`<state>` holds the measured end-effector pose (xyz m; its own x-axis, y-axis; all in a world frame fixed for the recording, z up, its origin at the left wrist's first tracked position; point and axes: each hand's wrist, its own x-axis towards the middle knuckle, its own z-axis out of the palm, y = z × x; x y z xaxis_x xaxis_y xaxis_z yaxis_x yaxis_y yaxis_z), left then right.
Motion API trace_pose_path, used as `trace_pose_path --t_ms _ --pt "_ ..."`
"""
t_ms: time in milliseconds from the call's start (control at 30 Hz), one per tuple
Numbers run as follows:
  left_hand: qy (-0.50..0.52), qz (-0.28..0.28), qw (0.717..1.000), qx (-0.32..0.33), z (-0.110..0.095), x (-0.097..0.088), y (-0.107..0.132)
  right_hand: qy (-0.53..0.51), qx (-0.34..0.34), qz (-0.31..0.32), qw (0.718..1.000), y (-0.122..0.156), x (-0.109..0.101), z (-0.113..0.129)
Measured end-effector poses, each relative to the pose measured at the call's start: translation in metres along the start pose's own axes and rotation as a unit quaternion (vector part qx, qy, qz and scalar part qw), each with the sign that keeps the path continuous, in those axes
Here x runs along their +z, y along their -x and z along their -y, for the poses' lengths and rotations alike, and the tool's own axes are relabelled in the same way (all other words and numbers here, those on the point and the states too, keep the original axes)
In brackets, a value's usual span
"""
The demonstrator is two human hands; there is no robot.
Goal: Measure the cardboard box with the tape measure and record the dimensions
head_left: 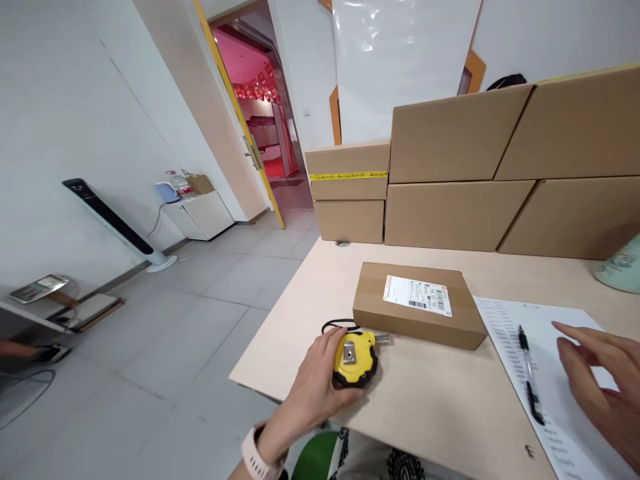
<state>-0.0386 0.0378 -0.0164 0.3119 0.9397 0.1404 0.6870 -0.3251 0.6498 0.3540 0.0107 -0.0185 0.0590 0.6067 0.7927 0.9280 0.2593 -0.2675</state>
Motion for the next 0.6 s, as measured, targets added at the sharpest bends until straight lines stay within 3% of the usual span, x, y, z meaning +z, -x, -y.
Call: trace_pose_path --t_ms 67,200,333,400,467,600 --pt "0.049 0.025 0.998 0.01 0.009 -0.001 -0.003 0.008 -0.048 -0.004 0.999 -0.006 0.002 0.02" --pt "0.14 0.044 0.989 0.01 0.001 -0.004 -0.001 -0.129 -0.135 0.131 0.974 -0.013 0.013 0.068" --pt "0.311 0.15 0.938 0.018 -0.023 -0.031 0.0 -0.196 -0.152 0.272 0.93 -0.017 0.024 0.109" --pt "0.342 0.197 0.918 0.031 -0.037 -0.05 -0.009 -0.274 -0.147 0.271 0.911 -0.023 0.029 0.12" --pt "0.334 0.224 0.915 0.026 -0.051 -0.069 -0.027 -0.341 -0.125 0.229 0.903 -0.033 0.035 0.125" --pt "0.291 0.213 0.932 0.034 -0.069 -0.097 -0.079 -0.347 -0.062 0.208 0.912 -0.067 0.049 0.126"
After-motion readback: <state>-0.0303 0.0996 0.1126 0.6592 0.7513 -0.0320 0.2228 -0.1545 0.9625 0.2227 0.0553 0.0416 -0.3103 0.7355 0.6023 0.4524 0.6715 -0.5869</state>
